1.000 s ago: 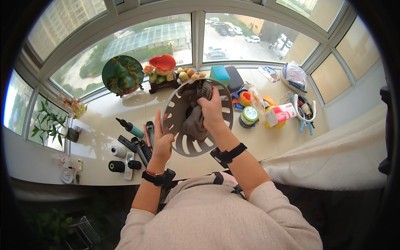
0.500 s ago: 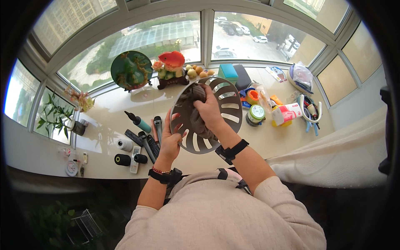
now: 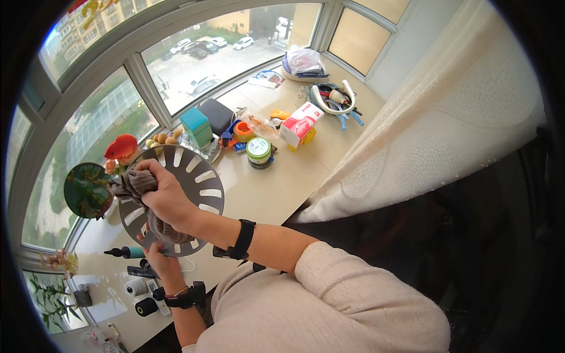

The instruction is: The person wipes a circular metal object and a countertop with a cloth, then moves items aside and wipes the floor. The person handles a curling iron, remote, and other small items while cleaning.

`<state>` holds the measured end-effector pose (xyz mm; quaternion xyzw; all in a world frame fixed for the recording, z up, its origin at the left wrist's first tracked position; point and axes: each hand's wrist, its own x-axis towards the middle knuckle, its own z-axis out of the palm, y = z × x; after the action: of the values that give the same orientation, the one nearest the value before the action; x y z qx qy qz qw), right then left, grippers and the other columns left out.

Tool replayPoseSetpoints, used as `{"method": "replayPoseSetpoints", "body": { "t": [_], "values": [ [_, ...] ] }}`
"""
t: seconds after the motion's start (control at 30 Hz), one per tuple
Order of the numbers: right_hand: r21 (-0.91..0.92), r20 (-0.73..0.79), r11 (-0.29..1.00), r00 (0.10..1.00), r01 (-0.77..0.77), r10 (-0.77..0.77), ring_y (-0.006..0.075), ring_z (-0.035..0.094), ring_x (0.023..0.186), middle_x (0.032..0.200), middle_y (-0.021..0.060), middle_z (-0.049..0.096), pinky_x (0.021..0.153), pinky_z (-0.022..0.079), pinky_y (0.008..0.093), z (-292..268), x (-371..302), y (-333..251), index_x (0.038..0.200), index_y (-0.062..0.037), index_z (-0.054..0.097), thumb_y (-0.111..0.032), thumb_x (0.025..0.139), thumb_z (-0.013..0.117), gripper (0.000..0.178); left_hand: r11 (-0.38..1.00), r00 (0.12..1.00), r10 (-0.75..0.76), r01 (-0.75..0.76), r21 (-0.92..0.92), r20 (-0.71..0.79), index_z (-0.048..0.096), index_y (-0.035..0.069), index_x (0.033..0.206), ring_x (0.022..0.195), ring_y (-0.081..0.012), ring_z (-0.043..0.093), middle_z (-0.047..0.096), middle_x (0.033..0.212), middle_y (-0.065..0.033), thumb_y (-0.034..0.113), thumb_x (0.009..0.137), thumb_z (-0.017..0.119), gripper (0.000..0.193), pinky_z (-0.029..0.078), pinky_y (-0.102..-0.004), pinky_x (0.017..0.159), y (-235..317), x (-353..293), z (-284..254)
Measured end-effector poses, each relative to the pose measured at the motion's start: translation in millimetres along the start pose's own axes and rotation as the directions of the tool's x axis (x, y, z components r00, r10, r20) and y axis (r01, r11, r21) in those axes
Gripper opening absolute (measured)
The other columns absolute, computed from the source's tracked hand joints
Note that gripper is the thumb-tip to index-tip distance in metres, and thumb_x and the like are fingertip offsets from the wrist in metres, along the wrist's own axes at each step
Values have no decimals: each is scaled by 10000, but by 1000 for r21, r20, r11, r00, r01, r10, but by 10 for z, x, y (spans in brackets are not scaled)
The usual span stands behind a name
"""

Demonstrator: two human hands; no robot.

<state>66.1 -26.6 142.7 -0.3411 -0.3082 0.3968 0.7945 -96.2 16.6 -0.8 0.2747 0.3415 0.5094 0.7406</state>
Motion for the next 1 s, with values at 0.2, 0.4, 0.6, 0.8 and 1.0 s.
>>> {"method": "replayPoseSetpoints", "body": {
  "t": [0.2,0.4,0.6,0.8,1.0],
  "values": [
    [-275,74,876,917,397,-393,135,510,960,1018,53,533,891,435,253,59,160,-110,1172,-90,508,162,748,477,494,992,989,-119,123,33,-90,168,326,1535,1223,-415,500,390,1419,-112,-140,723,436,974,529,-588,857,-404,-39,-31],
    [-977,166,180,943,117,288,516,269,1343,1528,222,247,1080,333,567,-709,-364,456,1463,-192,447,-449,744,760,825,979,997,-58,48,-198,-43,380,172,1475,1234,-266,543,533,1371,-103,-31,963,469,558,481,-460,1036,-204,-40,332],
    [-937,344,30,936,347,-67,468,408,1242,1456,124,414,948,508,453,-710,-488,744,1320,-246,609,-323,724,791,628,989,970,62,-28,-145,234,404,95,1442,1241,-226,535,535,1368,-81,95,1033,474,415,441,-371,1068,-241,-160,433],
    [-686,299,721,866,-97,400,262,627,986,1139,126,613,890,501,347,-616,-349,777,1145,-33,687,-175,758,691,412,981,945,74,-11,-195,319,263,180,1553,1299,-199,460,437,1446,-71,357,1017,550,633,385,-353,1102,-147,-193,375],
    [-369,284,677,616,-637,735,148,634,854,971,59,669,800,517,291,-534,-304,544,1139,7,654,-107,793,672,365,981,913,183,-143,-134,363,354,112,1429,1270,-259,470,485,1351,-94,296,908,599,605,394,-420,1078,176,-182,260]
  ]
}}
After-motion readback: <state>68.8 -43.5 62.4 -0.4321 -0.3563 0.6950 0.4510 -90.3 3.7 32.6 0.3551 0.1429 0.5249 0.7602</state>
